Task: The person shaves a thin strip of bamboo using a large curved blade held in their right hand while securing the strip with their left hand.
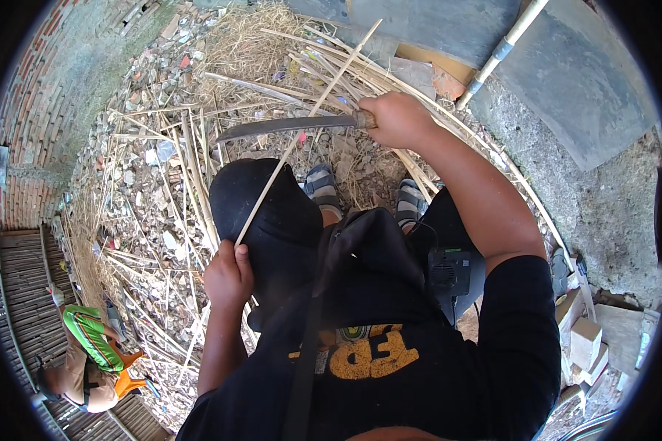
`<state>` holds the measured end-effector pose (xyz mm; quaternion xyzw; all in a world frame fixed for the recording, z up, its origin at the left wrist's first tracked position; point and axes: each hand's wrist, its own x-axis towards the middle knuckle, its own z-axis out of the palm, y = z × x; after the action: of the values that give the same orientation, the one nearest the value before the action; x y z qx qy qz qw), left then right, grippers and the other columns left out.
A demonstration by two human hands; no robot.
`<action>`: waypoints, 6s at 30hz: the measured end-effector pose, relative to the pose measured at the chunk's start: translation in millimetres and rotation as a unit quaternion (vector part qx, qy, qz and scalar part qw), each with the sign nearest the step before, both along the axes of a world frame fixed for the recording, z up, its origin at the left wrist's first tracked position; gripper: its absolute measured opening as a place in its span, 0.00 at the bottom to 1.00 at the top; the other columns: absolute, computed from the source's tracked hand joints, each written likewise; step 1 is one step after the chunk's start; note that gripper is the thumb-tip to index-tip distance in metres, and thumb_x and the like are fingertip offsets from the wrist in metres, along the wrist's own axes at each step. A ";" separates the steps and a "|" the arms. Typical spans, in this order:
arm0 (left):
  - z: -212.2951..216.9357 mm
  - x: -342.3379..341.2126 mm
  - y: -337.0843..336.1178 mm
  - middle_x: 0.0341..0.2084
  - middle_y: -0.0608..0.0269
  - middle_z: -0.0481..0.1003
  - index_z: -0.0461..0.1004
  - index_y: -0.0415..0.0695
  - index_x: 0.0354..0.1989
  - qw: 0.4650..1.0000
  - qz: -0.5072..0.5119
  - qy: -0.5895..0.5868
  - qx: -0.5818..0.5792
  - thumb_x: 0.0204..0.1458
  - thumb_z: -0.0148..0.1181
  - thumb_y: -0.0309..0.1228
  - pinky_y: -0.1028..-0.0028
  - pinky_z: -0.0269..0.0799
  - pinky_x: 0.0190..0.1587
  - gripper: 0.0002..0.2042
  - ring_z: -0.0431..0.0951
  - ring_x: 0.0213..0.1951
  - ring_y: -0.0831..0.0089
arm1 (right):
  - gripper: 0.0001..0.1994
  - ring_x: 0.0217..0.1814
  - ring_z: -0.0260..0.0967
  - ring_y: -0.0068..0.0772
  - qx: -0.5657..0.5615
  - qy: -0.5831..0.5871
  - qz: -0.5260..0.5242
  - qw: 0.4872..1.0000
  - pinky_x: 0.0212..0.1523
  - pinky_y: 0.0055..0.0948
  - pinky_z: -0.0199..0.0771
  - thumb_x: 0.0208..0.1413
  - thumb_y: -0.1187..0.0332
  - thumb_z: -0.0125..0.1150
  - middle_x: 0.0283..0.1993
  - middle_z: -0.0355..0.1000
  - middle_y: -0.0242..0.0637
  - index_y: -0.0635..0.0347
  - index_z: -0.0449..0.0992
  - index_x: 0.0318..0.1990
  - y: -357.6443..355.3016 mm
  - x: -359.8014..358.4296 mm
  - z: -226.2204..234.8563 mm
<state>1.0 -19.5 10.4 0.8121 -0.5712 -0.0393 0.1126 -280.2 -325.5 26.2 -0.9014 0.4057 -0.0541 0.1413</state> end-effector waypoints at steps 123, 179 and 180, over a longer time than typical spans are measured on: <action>-14.8 16.9 -1.1 0.17 0.41 0.70 0.68 0.39 0.25 0.997 0.016 0.046 -0.062 0.70 0.41 0.38 0.47 0.63 0.26 0.21 0.72 0.22 0.38 | 0.14 0.36 0.78 0.52 -0.018 -0.103 -0.063 0.993 0.40 0.48 0.79 0.46 0.67 0.63 0.31 0.79 0.46 0.51 0.80 0.43 -20.7 -10.9 -14.3; 11.5 22.4 1.1 0.17 0.42 0.72 0.67 0.40 0.23 0.999 -0.003 0.053 -0.006 0.67 0.49 0.46 0.48 0.65 0.27 0.24 0.73 0.23 0.37 | 0.15 0.39 0.78 0.51 0.042 -0.056 -0.035 0.997 0.45 0.46 0.78 0.48 0.67 0.62 0.36 0.79 0.50 0.54 0.81 0.45 -2.8 4.7 -3.5; 12.4 20.7 0.9 0.17 0.42 0.72 0.66 0.40 0.23 0.999 -0.004 0.052 -0.006 0.67 0.49 0.46 0.48 0.65 0.27 0.23 0.73 0.23 0.38 | 0.14 0.39 0.78 0.51 0.065 -0.041 -0.014 0.997 0.45 0.46 0.78 0.47 0.67 0.63 0.35 0.79 0.49 0.54 0.81 0.44 10.3 11.7 4.8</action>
<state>21.8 -18.6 22.8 0.8058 -0.5682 -0.0785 0.1474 -268.5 -315.2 31.0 -0.8817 0.4146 -0.0662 0.2152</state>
